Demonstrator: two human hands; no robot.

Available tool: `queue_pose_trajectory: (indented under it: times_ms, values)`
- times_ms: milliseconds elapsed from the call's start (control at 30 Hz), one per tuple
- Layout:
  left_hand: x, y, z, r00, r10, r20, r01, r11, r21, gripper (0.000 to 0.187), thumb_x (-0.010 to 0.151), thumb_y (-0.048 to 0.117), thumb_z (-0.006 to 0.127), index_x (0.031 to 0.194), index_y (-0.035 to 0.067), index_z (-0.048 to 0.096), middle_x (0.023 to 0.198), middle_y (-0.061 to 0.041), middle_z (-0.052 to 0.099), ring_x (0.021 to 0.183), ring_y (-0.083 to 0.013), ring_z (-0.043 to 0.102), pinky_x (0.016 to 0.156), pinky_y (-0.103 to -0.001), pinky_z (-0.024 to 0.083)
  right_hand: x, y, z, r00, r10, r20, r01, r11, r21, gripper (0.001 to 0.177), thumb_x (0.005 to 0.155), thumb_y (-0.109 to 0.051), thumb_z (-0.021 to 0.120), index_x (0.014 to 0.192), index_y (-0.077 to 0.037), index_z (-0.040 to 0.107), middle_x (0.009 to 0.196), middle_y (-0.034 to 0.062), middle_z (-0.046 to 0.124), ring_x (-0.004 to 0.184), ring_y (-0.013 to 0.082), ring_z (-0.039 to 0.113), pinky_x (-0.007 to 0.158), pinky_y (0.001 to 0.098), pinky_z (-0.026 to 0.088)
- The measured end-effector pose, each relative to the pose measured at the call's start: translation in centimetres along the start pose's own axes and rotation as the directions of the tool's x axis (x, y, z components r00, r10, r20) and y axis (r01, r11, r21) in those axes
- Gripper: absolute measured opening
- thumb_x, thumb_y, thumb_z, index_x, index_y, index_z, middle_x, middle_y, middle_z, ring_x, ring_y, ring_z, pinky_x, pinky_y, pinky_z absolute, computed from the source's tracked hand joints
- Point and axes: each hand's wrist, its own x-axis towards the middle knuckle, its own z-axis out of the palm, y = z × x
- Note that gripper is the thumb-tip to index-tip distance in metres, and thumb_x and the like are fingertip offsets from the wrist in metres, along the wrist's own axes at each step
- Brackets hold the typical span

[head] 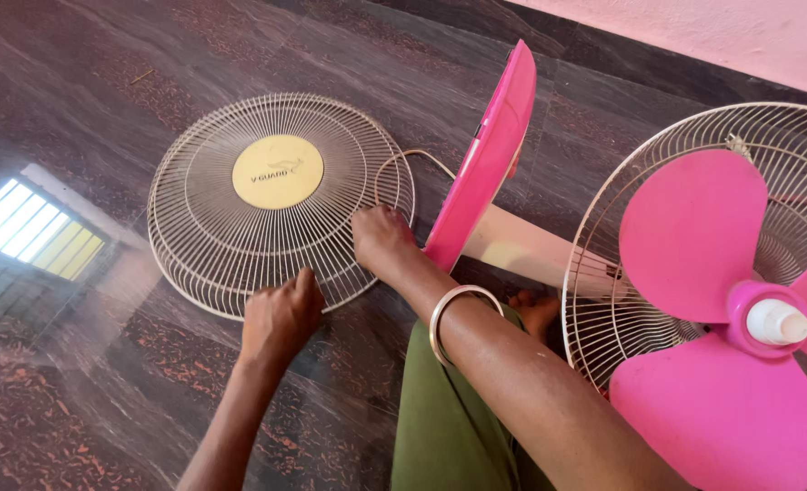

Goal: The person assembles a pink electric fan by hand. They first tighten the central hub cap onto the fan blades, then attach the front wire cage, and finally secure the outer pink ring around the cage.

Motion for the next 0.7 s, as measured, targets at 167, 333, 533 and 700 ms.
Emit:
queue_pose_trajectory:
  times_ms: [167, 333, 533, 700]
  values:
    - [-1.5, 1.5, -1.6, 0.984, -0.071, -0.165, 0.070, 0.997, -0.010, 0.026, 0.098, 0.019, 0.060, 0.073, 0.011, 0.055, 0.059, -0.003, 0.063, 0.042, -0.0114, 0.048, 0.043, -0.031, 0.041, 2.2, 0.3, 2.5, 0.976, 0.212, -0.052, -0.205, 0.972, 0.117, 0.031, 0.089, -0.010, 0.067, 0.111, 0.011, 0.069, 0.118, 0.0374, 0.065, 0.110, 0.0425, 0.070, 0.093, 0.0455, 0.060]
    - [-0.2, -0.6, -3.8, 0.826, -0.526, -0.203, 0.513, 0.850, -0.115, 0.018, 0.102, 0.026, 0.066, 0.100, 0.008, 0.066, 0.096, -0.012, 0.068, 0.079, -0.0245, 0.061, 0.066, -0.043, 0.050, 6.0, 2.4, 3.6, 0.897, 0.353, -0.266, -0.295, 0.926, 0.234, 0.043, 0.086, -0.014, 0.069, 0.115, 0.017, 0.066, 0.117, 0.0408, 0.065, 0.109, 0.0429, 0.071, 0.094, 0.0456, 0.059]
    - [0.7, -4.5, -2.9, 0.310, -0.950, -0.035, 0.797, 0.280, -0.535, 0.071, 0.091, 0.032, 0.078, 0.137, -0.010, 0.045, 0.146, -0.032, 0.033, 0.135, -0.0465, 0.032, 0.107, -0.062, 0.033, 7.2, 2.0, 2.5, 0.787, 0.616, -0.027, -0.511, 0.677, 0.530, 0.039, 0.085, -0.017, 0.068, 0.118, 0.005, 0.069, 0.126, 0.0279, 0.068, 0.114, 0.0379, 0.070, 0.097, 0.0458, 0.060]
    - [0.1, -6.4, -2.7, 0.136, -0.979, 0.154, 0.759, 0.003, -0.651, 0.085, 0.094, 0.034, 0.076, 0.145, -0.017, 0.029, 0.148, -0.038, 0.031, 0.140, -0.0540, 0.026, 0.111, -0.064, 0.032, 6.7, 1.4, 2.1, 0.707, 0.700, 0.102, -0.601, 0.518, 0.608, 0.065, 0.086, -0.031, 0.071, 0.133, 0.005, 0.046, 0.141, 0.0274, 0.047, 0.125, 0.0415, 0.058, 0.101, 0.0502, 0.055]
